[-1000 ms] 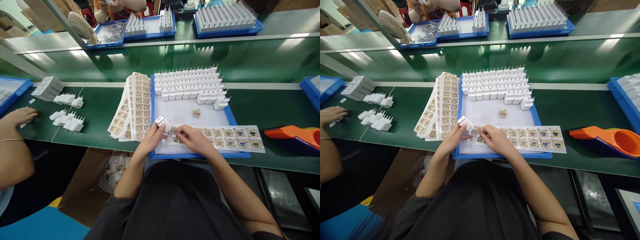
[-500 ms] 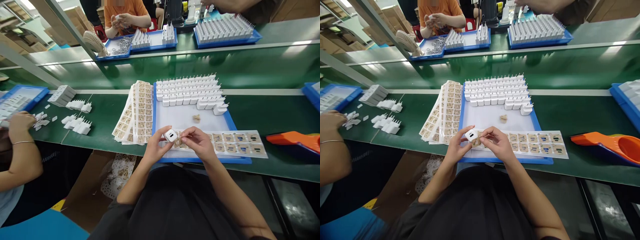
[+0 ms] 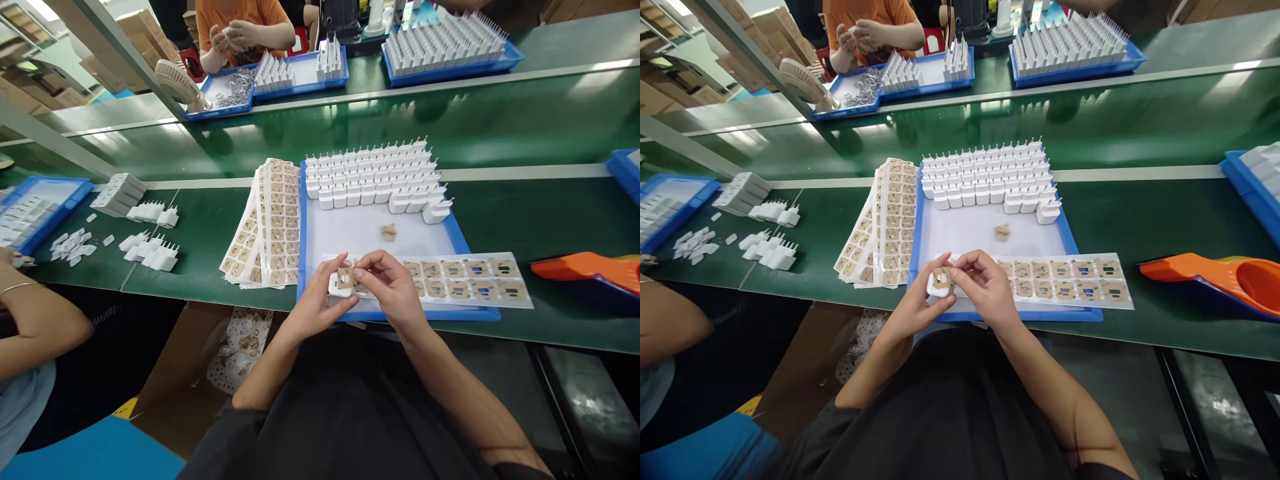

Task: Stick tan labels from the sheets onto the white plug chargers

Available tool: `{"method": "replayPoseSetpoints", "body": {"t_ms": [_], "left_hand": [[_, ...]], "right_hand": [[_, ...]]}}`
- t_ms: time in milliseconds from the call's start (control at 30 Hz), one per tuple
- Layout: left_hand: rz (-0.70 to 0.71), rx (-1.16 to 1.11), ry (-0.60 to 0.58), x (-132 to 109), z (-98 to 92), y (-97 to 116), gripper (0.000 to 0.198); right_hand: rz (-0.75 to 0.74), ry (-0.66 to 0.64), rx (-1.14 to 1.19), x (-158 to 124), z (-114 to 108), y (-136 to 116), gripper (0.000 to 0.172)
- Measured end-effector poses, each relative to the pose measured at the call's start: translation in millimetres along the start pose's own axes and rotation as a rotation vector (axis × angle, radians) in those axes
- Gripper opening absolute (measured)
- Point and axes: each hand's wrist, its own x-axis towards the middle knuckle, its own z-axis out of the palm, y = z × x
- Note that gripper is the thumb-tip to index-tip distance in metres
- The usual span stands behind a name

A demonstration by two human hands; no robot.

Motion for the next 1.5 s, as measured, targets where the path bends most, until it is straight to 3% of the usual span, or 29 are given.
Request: {"method": "replayPoseSetpoints", "body": {"t_ms": [200,467,633,867,1500], "left_hand": [[-0.092,0.236,0.198,1.2,3.8,-10.5,0.038],[-0.101,0.077,-0.014,-3.3,8.0,-13.1,0.041],[0.005,-0.015,0.053,-4.2,5.1,-14.3,0.042],[0.119,0.039,0.109,-2.6,2.0,-12.9,0.042],[0.080,0.081,0.105,-2.2,1.5,-11.3,0.040]], "right_hand": [[0.003,0.014,-0.086,-2.1,2.0,3.9,0.018],[0.074,0.001,-0.002,3.0,1.8,11.8,0.020],[0.050,-0.020,-0.025,3.2,-3.7,3.6,0.020],[0.024,-0.019,-0.119,1.7,-6.6,-1.5,0.018],[-0.016,0.012,-0.227,-2.0,-0.8,-7.1,0.014]]}}
